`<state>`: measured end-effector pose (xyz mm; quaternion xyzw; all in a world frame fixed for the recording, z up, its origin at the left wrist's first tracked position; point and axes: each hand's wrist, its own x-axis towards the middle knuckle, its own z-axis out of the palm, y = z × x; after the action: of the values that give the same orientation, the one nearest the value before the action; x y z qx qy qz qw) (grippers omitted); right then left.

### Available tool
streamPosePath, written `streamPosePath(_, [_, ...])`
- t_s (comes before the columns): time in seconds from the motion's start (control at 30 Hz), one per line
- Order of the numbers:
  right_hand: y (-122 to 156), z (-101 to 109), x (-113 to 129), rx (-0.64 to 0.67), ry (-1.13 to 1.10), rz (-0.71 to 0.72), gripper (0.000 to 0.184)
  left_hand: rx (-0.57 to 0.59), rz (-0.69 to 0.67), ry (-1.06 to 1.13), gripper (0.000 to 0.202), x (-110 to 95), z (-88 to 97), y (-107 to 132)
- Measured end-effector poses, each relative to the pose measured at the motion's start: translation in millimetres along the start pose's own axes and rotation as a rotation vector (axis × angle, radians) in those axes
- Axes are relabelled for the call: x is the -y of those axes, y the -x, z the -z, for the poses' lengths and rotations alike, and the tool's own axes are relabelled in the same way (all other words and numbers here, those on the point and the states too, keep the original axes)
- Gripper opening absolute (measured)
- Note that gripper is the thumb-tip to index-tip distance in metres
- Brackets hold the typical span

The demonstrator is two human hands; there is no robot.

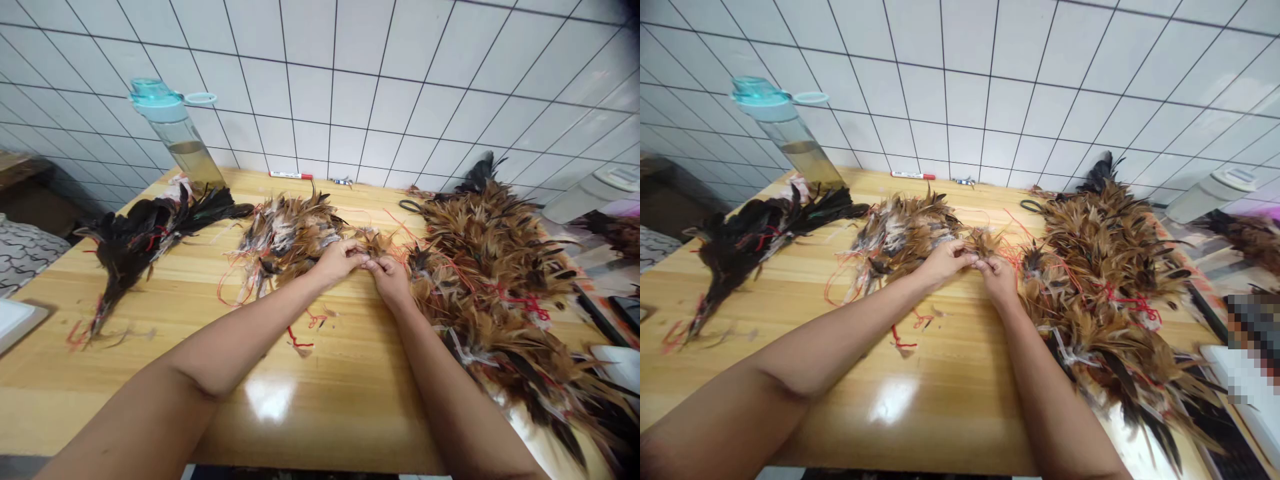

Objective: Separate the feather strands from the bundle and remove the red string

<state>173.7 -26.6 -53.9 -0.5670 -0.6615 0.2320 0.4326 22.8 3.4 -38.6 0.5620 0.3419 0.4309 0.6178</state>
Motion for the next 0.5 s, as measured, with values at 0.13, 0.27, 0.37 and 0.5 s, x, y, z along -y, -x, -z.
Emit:
streamPosePath(0.13, [1,1,-3,-0.004,-0.012,-0.007,0.033,-0.027,-0.056,-0.055,0.018,1,2.8,-1])
streamPosePath(0.27, [1,0,-4,0.040,-0.054,0.015,0.033,0.043,-0.072,-0.028,0.018,0,2.9,1])
streamPosePath(0.37, [1,-1,-4,0.026,-0.070,0.033,0.030,0.075,-0.101,-0.044,0.015,-3,3.3,1])
streamPosePath(0.5, [2,-3,-8,-0.066,-0.125,-0.045,0.028,-0.131,-0.230,-0.265,0.014,-10,11.3,-1])
